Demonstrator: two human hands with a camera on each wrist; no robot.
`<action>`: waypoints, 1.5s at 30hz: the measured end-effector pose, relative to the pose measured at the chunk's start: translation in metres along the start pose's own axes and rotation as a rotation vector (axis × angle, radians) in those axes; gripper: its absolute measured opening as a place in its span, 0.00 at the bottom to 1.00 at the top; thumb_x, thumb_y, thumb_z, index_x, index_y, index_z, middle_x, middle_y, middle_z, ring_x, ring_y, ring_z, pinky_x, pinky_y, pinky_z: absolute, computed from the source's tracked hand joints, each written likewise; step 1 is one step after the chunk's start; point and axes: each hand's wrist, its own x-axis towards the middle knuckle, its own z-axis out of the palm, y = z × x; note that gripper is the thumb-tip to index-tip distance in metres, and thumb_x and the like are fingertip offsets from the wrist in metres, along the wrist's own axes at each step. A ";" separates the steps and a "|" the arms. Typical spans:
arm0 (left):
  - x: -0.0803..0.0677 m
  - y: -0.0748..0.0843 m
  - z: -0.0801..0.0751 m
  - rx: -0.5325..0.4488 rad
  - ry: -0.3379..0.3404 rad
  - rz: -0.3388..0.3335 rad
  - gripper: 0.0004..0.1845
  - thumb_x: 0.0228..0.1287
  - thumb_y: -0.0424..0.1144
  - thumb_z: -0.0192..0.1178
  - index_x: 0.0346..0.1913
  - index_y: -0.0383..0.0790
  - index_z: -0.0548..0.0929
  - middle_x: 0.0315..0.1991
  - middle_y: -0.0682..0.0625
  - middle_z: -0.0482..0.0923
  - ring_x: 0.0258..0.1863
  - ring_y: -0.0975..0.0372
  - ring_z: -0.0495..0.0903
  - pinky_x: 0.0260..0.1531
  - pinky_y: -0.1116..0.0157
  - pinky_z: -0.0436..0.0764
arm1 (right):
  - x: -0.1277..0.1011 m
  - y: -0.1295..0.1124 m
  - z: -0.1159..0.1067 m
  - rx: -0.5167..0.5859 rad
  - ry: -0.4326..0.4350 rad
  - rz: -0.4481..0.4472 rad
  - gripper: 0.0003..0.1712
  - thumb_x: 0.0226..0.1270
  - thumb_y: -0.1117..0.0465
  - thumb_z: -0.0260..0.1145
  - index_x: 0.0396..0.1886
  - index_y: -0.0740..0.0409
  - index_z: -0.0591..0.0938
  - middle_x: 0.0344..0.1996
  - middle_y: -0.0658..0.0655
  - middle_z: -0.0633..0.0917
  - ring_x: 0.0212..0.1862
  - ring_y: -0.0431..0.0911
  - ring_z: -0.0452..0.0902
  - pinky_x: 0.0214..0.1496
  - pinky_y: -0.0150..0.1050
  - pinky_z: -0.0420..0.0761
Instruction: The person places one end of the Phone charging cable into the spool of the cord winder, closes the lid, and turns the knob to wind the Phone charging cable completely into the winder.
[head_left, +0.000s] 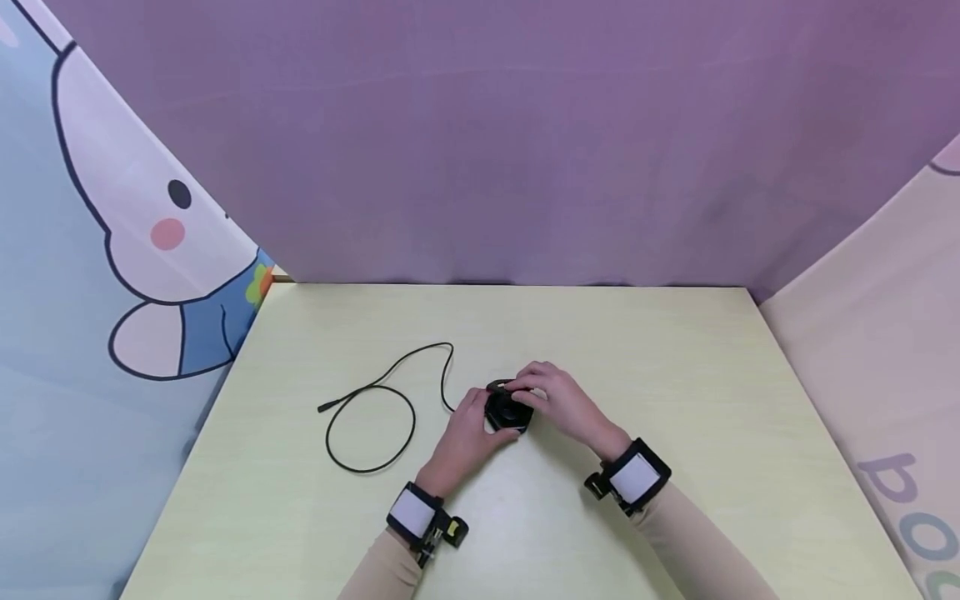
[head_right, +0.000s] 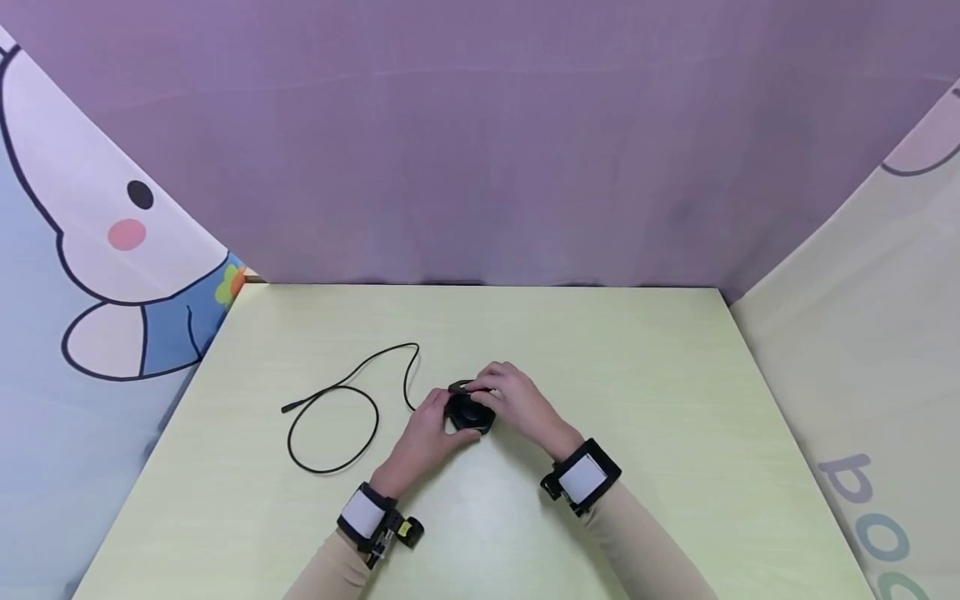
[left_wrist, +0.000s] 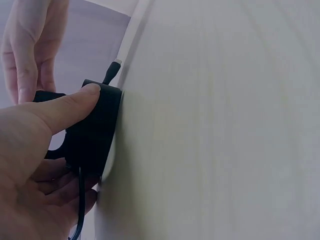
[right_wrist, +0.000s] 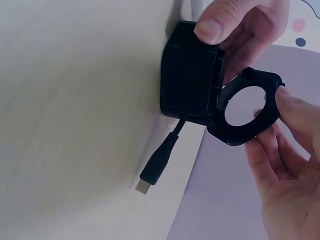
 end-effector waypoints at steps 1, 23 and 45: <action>0.000 0.000 0.000 -0.006 -0.001 -0.007 0.35 0.60 0.49 0.76 0.64 0.33 0.76 0.57 0.42 0.77 0.57 0.55 0.80 0.61 0.54 0.81 | -0.001 0.000 0.000 0.002 -0.005 -0.001 0.12 0.71 0.64 0.69 0.51 0.58 0.90 0.47 0.55 0.87 0.52 0.51 0.81 0.57 0.49 0.82; 0.005 -0.001 -0.002 -0.029 -0.023 -0.069 0.40 0.58 0.49 0.78 0.67 0.31 0.74 0.61 0.41 0.77 0.62 0.50 0.78 0.65 0.52 0.77 | -0.022 -0.002 0.018 -0.084 -0.055 -0.098 0.13 0.63 0.67 0.75 0.48 0.59 0.89 0.45 0.54 0.87 0.52 0.49 0.80 0.59 0.48 0.83; 0.002 0.000 -0.003 0.024 -0.016 -0.033 0.40 0.59 0.53 0.76 0.68 0.34 0.75 0.57 0.42 0.78 0.56 0.53 0.80 0.59 0.54 0.82 | -0.026 0.003 0.025 -0.181 -0.078 -0.197 0.10 0.64 0.68 0.74 0.46 0.59 0.91 0.44 0.54 0.83 0.50 0.48 0.77 0.57 0.43 0.85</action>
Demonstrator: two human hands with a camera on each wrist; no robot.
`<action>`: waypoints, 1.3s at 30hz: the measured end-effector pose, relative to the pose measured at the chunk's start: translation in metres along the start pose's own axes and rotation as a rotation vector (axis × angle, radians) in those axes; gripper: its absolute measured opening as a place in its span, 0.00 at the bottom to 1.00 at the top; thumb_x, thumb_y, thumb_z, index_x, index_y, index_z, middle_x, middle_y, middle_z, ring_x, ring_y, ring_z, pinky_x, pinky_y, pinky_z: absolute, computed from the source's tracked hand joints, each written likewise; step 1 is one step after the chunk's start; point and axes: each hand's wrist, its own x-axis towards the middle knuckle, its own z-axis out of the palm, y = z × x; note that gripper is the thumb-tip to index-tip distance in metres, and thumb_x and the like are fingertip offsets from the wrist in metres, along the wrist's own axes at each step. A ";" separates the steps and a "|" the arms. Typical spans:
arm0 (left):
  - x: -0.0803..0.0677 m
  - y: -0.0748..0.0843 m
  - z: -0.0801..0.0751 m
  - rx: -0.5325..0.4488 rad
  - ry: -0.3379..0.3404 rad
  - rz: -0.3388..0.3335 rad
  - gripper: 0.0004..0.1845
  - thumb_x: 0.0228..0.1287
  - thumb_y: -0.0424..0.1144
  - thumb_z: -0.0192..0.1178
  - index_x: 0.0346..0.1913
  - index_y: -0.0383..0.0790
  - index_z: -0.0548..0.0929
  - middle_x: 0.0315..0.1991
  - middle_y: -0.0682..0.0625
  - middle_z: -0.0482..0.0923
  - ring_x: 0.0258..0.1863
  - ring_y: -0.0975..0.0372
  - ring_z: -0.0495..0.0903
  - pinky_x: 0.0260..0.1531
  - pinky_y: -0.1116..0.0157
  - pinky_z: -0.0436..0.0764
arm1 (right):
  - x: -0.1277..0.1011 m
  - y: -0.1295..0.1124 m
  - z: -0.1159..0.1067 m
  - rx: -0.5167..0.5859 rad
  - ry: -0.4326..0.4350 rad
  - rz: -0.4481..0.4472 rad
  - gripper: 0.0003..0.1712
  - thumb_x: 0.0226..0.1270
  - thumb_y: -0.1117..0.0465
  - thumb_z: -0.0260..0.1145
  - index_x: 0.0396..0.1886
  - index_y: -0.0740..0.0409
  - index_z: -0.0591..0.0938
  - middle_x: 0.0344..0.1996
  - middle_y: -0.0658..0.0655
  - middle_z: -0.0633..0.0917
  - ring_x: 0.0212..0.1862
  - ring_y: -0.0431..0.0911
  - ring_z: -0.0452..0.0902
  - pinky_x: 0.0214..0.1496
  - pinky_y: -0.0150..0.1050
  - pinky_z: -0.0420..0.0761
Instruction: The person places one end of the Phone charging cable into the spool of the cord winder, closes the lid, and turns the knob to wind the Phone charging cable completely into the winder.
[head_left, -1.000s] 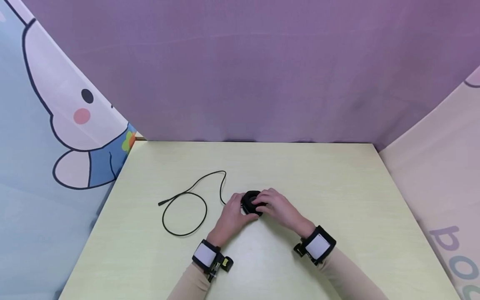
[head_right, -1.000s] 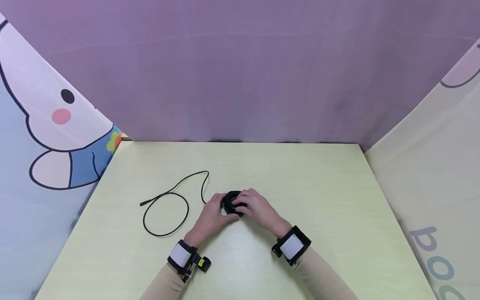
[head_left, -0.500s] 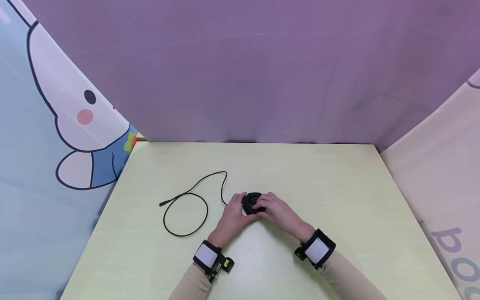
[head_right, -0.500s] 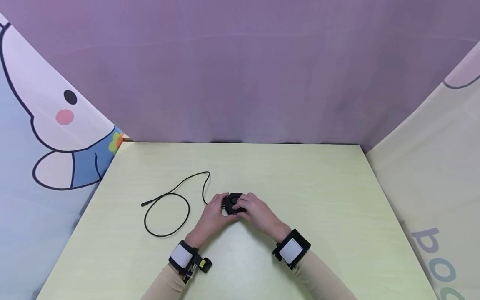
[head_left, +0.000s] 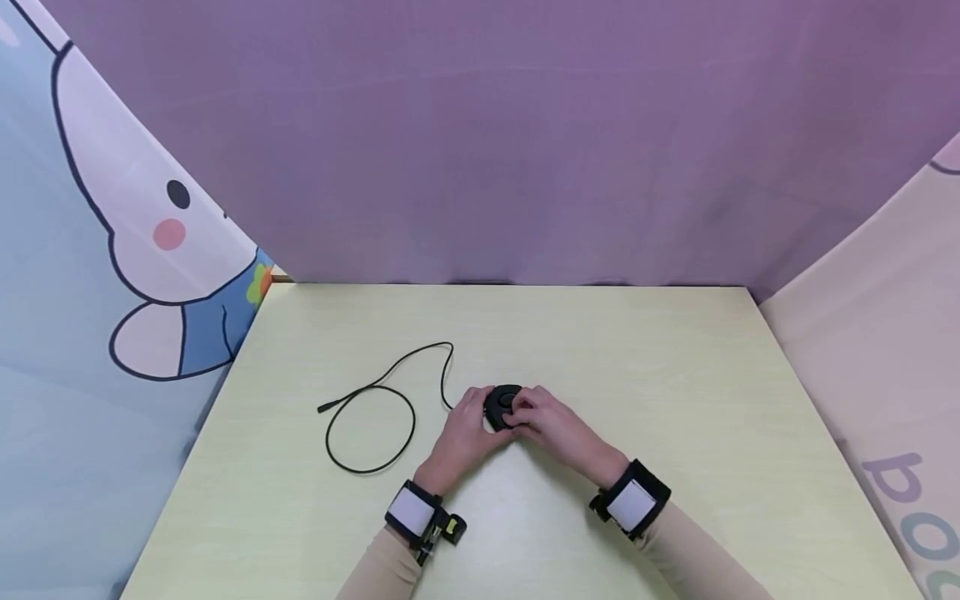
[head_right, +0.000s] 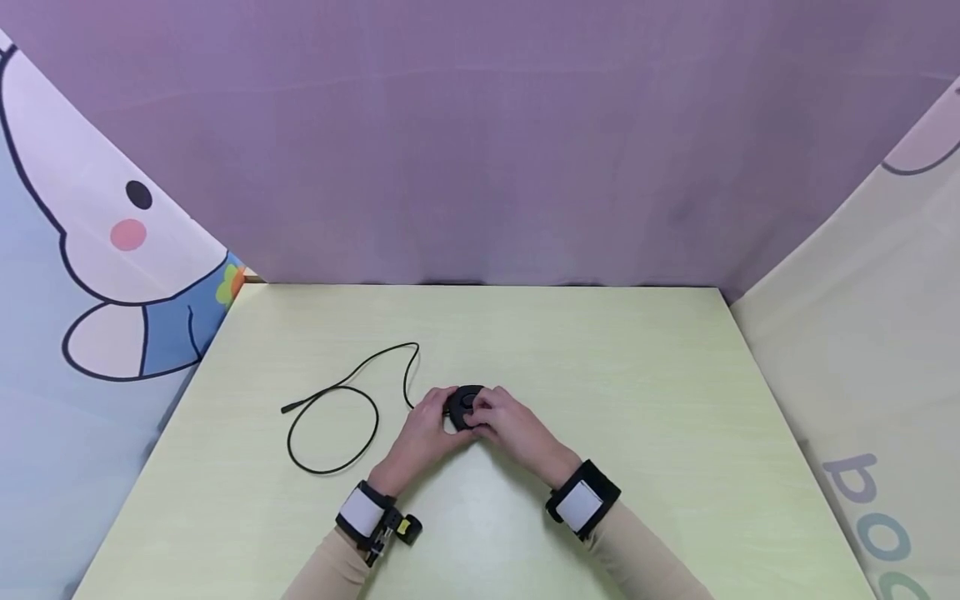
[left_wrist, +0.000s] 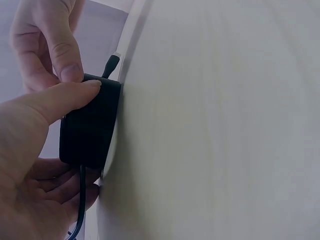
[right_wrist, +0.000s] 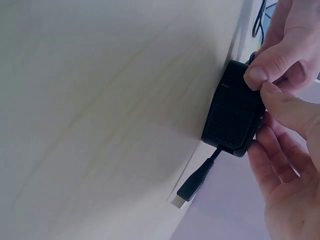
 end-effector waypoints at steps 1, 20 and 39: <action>0.000 0.000 0.000 0.005 0.000 0.002 0.40 0.59 0.53 0.76 0.68 0.34 0.75 0.57 0.42 0.78 0.56 0.54 0.80 0.58 0.55 0.82 | 0.000 0.000 0.001 -0.005 0.003 -0.003 0.10 0.65 0.68 0.74 0.45 0.59 0.91 0.44 0.54 0.82 0.49 0.47 0.77 0.56 0.43 0.85; 0.000 -0.003 0.002 0.033 0.017 0.005 0.39 0.57 0.51 0.78 0.65 0.33 0.77 0.55 0.42 0.78 0.55 0.53 0.81 0.58 0.55 0.82 | 0.004 -0.012 -0.002 -0.023 -0.037 0.074 0.07 0.67 0.68 0.72 0.41 0.56 0.92 0.41 0.50 0.79 0.45 0.44 0.74 0.50 0.39 0.84; 0.001 -0.002 0.003 0.042 0.024 0.042 0.37 0.57 0.46 0.78 0.65 0.30 0.76 0.57 0.40 0.78 0.56 0.52 0.81 0.59 0.54 0.82 | 0.003 -0.012 -0.001 -0.065 -0.007 0.067 0.04 0.66 0.67 0.73 0.35 0.54 0.91 0.39 0.49 0.78 0.44 0.44 0.73 0.47 0.39 0.83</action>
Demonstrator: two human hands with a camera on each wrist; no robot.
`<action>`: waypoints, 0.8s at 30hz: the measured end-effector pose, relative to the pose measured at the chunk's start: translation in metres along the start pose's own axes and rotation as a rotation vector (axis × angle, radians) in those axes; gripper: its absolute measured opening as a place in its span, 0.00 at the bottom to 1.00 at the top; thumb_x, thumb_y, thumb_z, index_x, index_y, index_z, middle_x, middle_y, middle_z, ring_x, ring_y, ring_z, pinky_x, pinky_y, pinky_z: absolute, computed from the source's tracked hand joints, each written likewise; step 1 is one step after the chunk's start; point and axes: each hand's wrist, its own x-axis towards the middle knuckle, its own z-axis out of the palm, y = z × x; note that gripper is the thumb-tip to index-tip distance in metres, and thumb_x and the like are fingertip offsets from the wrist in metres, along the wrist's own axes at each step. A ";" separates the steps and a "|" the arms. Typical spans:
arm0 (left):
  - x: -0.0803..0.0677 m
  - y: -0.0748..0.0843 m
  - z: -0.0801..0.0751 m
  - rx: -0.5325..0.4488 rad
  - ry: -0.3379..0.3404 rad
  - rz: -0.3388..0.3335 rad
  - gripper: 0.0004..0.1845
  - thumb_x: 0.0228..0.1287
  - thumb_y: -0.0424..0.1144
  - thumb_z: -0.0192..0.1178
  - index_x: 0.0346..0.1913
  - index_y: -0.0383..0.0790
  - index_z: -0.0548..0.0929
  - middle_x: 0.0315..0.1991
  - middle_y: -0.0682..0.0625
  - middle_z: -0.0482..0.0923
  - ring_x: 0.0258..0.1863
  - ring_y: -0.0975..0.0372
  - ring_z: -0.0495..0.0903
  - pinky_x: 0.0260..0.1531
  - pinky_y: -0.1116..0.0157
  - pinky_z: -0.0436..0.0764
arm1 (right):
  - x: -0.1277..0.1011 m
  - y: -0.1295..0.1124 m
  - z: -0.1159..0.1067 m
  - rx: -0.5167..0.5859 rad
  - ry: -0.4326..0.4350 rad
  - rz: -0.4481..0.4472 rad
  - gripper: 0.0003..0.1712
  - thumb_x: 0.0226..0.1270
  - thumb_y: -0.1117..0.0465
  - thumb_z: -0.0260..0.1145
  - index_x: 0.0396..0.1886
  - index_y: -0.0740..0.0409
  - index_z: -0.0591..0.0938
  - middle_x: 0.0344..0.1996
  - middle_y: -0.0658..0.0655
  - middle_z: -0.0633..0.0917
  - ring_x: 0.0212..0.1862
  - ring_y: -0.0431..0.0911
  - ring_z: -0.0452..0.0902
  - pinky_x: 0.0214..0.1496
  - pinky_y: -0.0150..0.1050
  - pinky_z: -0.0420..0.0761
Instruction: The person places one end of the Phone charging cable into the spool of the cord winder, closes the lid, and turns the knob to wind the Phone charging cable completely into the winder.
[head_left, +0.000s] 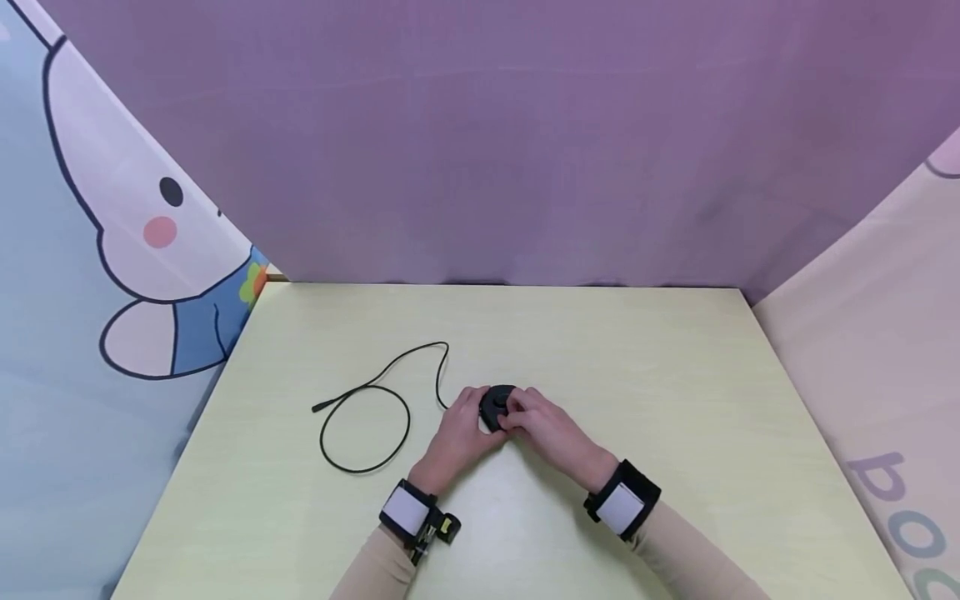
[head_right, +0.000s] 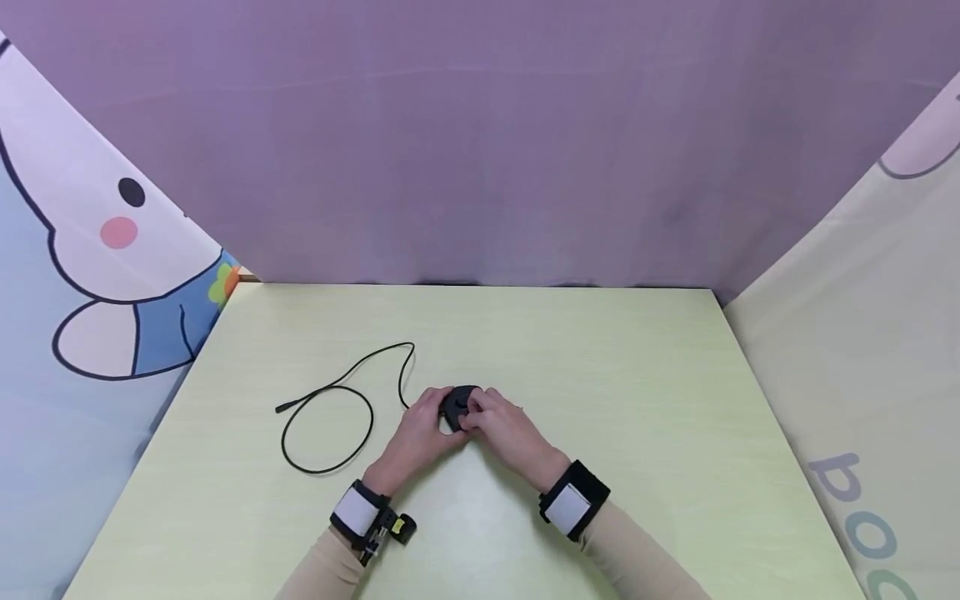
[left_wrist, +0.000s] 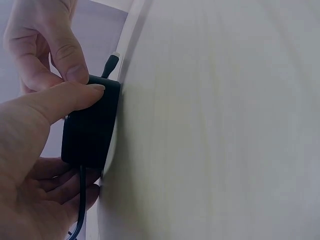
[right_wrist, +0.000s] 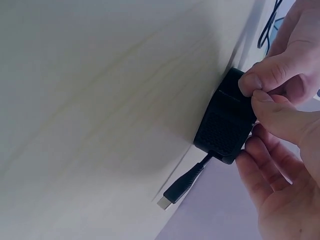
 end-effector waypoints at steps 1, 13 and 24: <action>0.001 0.000 0.000 0.011 -0.005 0.008 0.37 0.58 0.46 0.77 0.65 0.30 0.76 0.57 0.40 0.78 0.56 0.52 0.81 0.59 0.55 0.82 | 0.000 0.000 0.000 -0.001 -0.001 0.002 0.04 0.67 0.67 0.73 0.35 0.54 0.91 0.40 0.50 0.78 0.44 0.44 0.73 0.47 0.39 0.83; 0.015 0.004 -0.012 0.134 -0.154 0.126 0.47 0.59 0.48 0.76 0.72 0.23 0.66 0.62 0.35 0.74 0.58 0.50 0.77 0.63 0.54 0.78 | 0.000 0.010 0.002 0.015 -0.005 -0.024 0.05 0.66 0.68 0.74 0.39 0.54 0.92 0.41 0.50 0.78 0.45 0.44 0.72 0.47 0.38 0.83; 0.027 0.004 -0.016 0.239 -0.248 0.109 0.51 0.59 0.56 0.75 0.75 0.28 0.63 0.68 0.37 0.70 0.65 0.49 0.73 0.67 0.56 0.76 | -0.002 0.020 -0.006 0.188 -0.028 0.020 0.11 0.70 0.62 0.71 0.50 0.57 0.90 0.49 0.53 0.84 0.53 0.47 0.80 0.57 0.44 0.84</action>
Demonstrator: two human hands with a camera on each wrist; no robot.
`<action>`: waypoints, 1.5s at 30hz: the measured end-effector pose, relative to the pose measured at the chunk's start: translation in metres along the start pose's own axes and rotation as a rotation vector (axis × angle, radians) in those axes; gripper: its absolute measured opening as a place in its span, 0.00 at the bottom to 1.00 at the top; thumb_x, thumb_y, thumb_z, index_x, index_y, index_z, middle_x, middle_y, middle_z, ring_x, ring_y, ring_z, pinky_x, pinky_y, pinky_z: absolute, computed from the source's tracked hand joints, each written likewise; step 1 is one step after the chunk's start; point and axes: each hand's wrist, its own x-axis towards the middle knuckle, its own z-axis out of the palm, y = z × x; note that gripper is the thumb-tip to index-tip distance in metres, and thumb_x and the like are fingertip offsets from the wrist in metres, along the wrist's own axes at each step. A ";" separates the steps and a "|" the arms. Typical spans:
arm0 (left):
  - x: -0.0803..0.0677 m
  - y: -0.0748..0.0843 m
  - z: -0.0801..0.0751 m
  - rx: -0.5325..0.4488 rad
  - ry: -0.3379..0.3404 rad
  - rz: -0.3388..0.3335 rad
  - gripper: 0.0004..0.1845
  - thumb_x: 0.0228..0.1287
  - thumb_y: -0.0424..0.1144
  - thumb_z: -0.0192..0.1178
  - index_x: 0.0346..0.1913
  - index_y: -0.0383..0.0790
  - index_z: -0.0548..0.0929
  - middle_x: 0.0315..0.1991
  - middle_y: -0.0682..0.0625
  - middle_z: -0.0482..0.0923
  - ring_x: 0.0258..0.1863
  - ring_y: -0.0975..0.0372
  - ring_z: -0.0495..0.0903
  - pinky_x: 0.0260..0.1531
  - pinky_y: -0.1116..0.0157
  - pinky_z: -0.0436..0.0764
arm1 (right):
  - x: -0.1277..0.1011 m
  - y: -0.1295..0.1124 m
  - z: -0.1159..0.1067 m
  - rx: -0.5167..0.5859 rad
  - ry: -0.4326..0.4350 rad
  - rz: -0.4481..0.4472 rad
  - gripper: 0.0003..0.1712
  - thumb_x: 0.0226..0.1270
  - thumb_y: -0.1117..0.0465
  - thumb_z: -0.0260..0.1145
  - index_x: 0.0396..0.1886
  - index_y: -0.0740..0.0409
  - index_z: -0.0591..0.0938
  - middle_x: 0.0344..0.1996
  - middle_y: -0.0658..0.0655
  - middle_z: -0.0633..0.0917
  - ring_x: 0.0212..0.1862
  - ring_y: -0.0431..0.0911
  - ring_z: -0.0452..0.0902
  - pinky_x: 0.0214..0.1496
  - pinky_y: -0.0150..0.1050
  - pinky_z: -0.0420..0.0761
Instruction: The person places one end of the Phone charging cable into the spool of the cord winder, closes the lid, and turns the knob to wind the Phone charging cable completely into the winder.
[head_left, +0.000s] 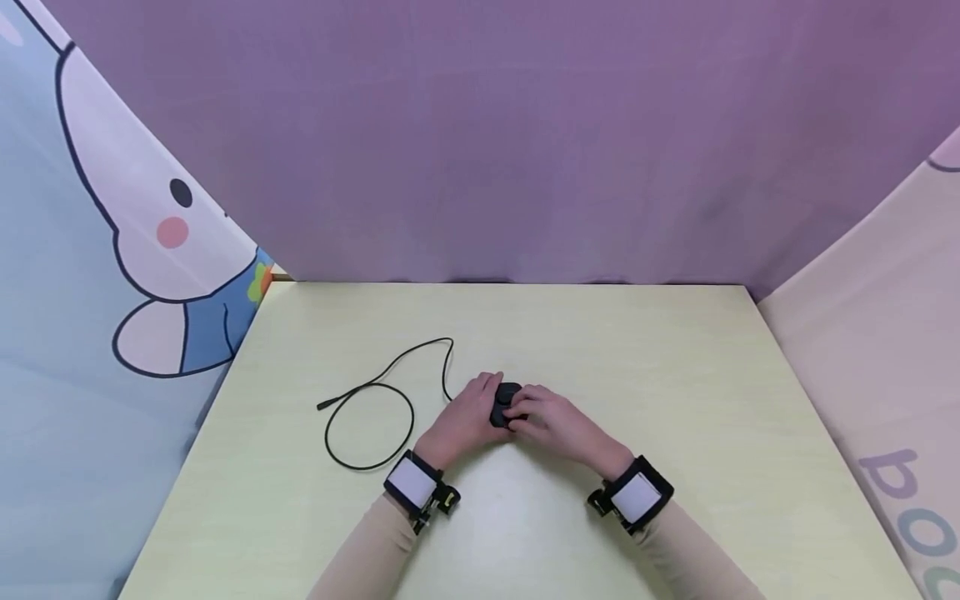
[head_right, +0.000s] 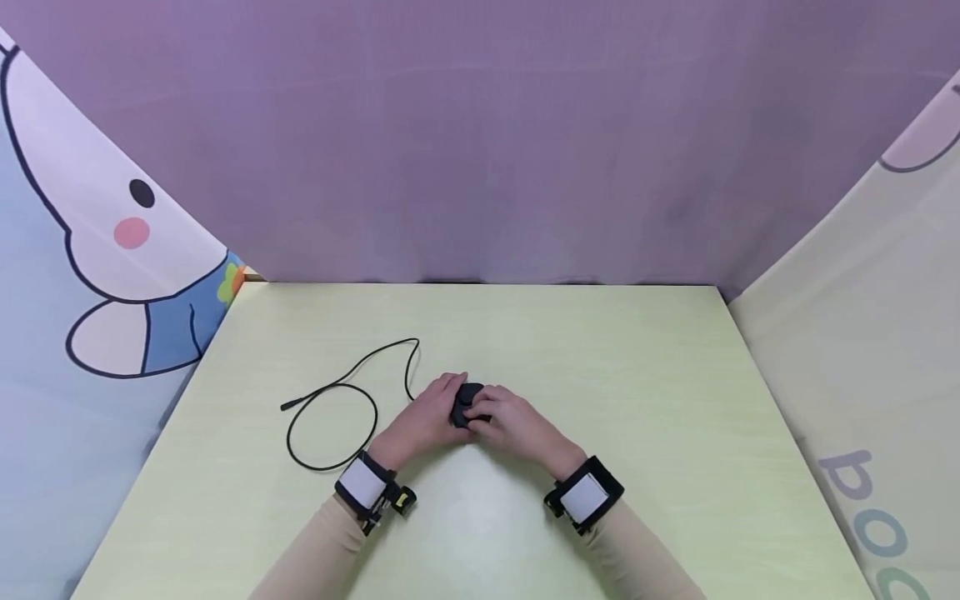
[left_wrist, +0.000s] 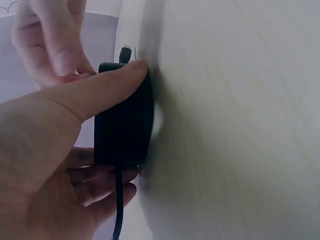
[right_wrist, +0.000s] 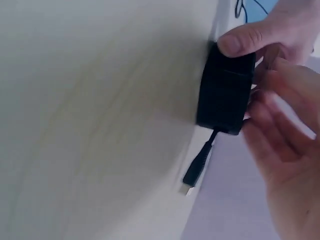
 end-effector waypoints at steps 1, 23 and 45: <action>0.001 0.000 0.000 -0.001 -0.004 -0.006 0.52 0.58 0.56 0.76 0.76 0.28 0.63 0.69 0.36 0.70 0.66 0.49 0.73 0.67 0.55 0.75 | -0.001 0.001 -0.001 0.037 0.020 0.015 0.11 0.71 0.62 0.71 0.50 0.57 0.89 0.49 0.53 0.84 0.53 0.47 0.81 0.57 0.45 0.84; 0.007 0.001 0.003 0.100 0.059 0.028 0.40 0.50 0.55 0.79 0.61 0.35 0.77 0.53 0.44 0.80 0.52 0.51 0.79 0.56 0.55 0.80 | -0.008 0.021 -0.003 -0.086 0.078 0.168 0.20 0.67 0.67 0.73 0.57 0.67 0.83 0.51 0.62 0.87 0.55 0.56 0.83 0.59 0.53 0.83; -0.009 0.012 -0.036 -0.083 0.350 0.204 0.44 0.42 0.50 0.85 0.62 0.35 0.77 0.56 0.44 0.82 0.53 0.52 0.83 0.55 0.53 0.83 | -0.007 0.012 -0.027 -0.044 0.401 -0.082 0.09 0.62 0.70 0.75 0.41 0.56 0.89 0.37 0.49 0.87 0.44 0.45 0.81 0.47 0.38 0.83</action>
